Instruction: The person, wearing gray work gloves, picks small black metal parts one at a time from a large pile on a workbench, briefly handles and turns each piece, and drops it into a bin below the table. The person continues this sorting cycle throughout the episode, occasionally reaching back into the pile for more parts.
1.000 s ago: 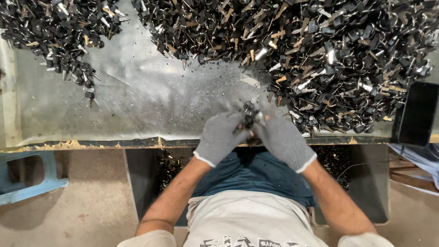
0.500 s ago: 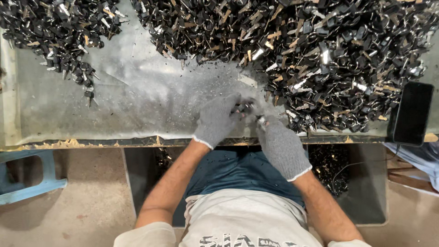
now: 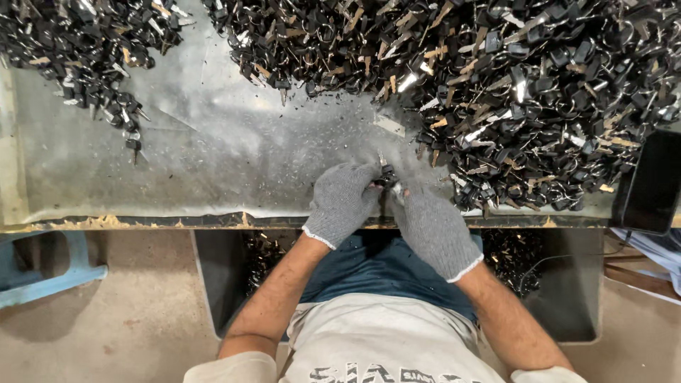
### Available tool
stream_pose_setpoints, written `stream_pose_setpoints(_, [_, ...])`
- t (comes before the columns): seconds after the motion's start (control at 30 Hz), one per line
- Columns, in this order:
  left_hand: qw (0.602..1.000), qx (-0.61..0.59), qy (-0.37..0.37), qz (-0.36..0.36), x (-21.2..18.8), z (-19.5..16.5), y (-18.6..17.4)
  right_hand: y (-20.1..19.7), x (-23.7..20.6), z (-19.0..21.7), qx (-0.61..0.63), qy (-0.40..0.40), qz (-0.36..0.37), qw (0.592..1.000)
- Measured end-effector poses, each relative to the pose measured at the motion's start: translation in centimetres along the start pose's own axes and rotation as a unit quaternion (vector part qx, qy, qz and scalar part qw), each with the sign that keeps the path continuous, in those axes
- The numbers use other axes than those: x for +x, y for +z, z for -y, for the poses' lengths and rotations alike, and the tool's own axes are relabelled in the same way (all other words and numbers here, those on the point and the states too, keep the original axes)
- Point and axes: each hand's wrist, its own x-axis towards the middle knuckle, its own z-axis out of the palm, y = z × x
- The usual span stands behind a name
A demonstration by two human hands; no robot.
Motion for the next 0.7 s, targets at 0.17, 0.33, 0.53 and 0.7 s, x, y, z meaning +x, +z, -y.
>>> stream_pose_setpoints(0.17, [0.998,0.026,0.054,-0.005,0.1,0.2,0.4,0.4,0.1,0.0,-0.121,0.075,0.143,0.979])
stream_pose_setpoints(0.33, [0.992,0.091,0.089,0.006,-0.6,-0.2,1.3,1.3,0.1,0.8,-0.274,0.025,0.075,0.958])
stream_pose_setpoints(0.53, [0.997,0.060,0.051,-0.022,-0.5,-0.7,1.0,1.1,-0.7,0.4,-0.256,0.003,0.071,0.964])
stream_pose_setpoints(0.7, [0.986,0.023,-0.129,0.107,0.1,-0.2,0.6,-0.4,-1.6,-0.5,-0.080,0.027,0.103,0.991])
